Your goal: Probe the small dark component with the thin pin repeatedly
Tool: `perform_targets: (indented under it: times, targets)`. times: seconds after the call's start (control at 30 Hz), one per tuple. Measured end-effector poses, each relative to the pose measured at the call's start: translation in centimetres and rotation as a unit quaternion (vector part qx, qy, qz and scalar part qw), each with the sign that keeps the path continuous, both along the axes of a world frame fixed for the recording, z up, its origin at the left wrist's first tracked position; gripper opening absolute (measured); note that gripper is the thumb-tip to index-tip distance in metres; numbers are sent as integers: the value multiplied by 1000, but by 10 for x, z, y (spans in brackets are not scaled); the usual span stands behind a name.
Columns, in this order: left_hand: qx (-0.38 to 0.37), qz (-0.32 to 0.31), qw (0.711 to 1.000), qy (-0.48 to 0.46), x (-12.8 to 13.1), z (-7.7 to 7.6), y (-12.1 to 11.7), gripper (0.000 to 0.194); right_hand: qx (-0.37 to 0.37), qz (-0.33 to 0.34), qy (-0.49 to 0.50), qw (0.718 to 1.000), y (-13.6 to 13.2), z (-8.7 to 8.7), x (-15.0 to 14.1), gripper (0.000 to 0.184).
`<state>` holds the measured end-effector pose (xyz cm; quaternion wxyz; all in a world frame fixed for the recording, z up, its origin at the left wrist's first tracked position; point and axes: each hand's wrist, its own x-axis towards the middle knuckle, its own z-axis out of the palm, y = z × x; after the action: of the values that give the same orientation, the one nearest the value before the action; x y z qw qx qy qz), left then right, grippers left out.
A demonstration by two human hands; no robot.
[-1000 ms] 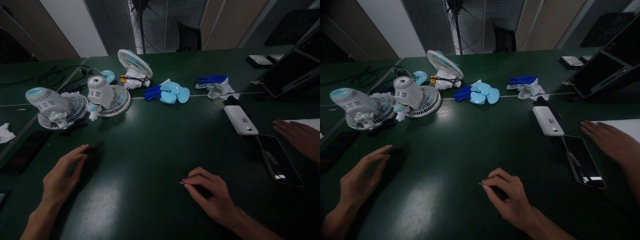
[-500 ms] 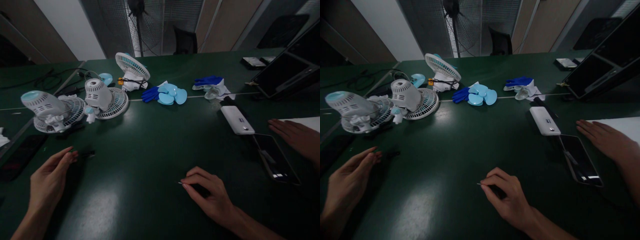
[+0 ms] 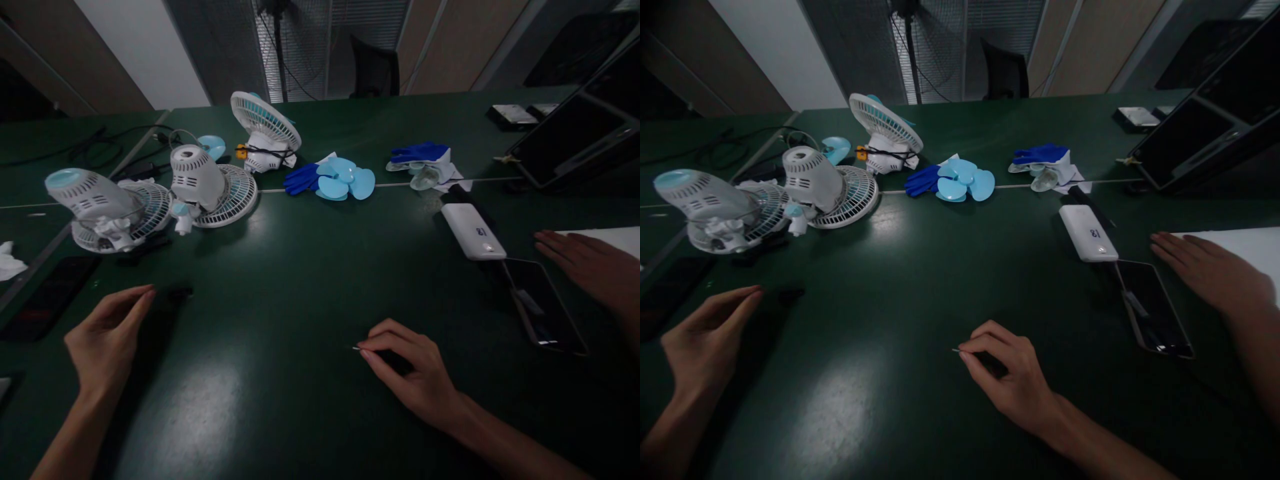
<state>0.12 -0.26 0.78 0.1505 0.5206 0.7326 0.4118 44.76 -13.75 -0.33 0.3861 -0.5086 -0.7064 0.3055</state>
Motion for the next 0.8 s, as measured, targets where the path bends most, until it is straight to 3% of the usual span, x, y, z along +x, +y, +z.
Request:
perform_targets:
  times: [0.2,0.8]
  targets:
    - [-6,29,1000,-10,-5,-3,3,53,2,-3,-1,1000,0,0,0,13]
    - [-24,-11,1000,-15,-11,-7,3,55,0,-4,-14,1000,1,-1,1,13]
